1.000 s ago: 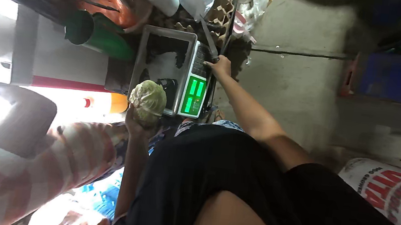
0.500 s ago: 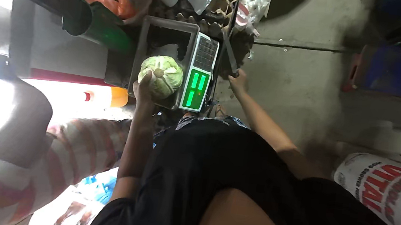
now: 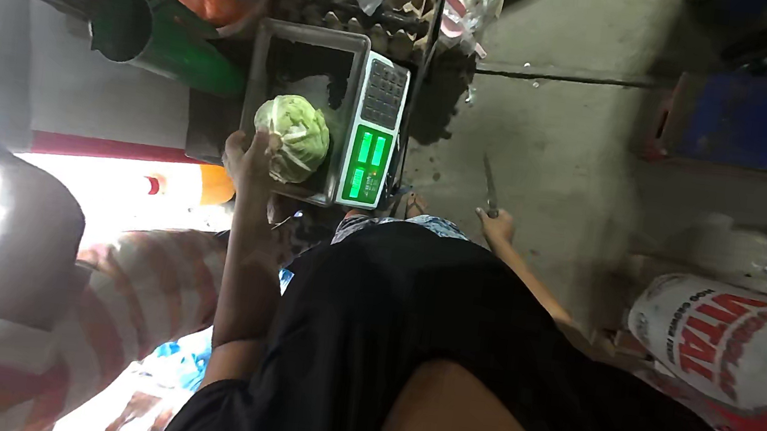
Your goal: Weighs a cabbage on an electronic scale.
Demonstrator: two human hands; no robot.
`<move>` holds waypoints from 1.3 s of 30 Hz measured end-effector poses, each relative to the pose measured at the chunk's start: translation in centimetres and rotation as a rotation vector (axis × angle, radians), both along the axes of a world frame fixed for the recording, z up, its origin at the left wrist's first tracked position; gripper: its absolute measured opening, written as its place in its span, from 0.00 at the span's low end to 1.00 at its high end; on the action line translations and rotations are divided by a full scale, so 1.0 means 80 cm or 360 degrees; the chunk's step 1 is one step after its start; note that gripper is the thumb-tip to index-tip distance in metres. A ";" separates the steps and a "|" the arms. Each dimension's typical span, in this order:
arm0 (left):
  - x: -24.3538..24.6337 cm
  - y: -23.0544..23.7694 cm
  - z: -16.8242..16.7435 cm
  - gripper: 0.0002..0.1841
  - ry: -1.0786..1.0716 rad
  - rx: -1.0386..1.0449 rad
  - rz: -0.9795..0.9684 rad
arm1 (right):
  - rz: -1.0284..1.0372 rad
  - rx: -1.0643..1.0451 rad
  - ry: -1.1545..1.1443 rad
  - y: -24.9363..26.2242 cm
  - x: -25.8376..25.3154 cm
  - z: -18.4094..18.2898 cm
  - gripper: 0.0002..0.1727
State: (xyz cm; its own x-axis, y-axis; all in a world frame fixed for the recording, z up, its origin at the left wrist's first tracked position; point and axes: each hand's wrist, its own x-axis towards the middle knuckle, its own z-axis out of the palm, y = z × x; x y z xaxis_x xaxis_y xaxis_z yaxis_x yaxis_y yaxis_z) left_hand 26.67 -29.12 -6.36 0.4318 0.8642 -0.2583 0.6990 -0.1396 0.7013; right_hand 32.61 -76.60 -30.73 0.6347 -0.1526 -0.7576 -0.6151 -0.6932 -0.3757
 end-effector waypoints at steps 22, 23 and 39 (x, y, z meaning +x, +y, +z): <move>-0.027 0.001 0.024 0.32 -0.0155 -0.0007 0.0149 | -0.0182 -0.0094 0.0375 -0.035 -0.008 -0.001 0.29; -0.028 0.002 0.023 0.31 -0.0154 -0.0010 0.0146 | -0.0176 -0.0091 0.0383 -0.033 -0.005 0.000 0.29; -0.018 0.006 -0.005 0.32 0.0228 -0.0194 -0.0012 | -0.0086 -0.0152 0.0408 -0.013 -0.007 0.006 0.29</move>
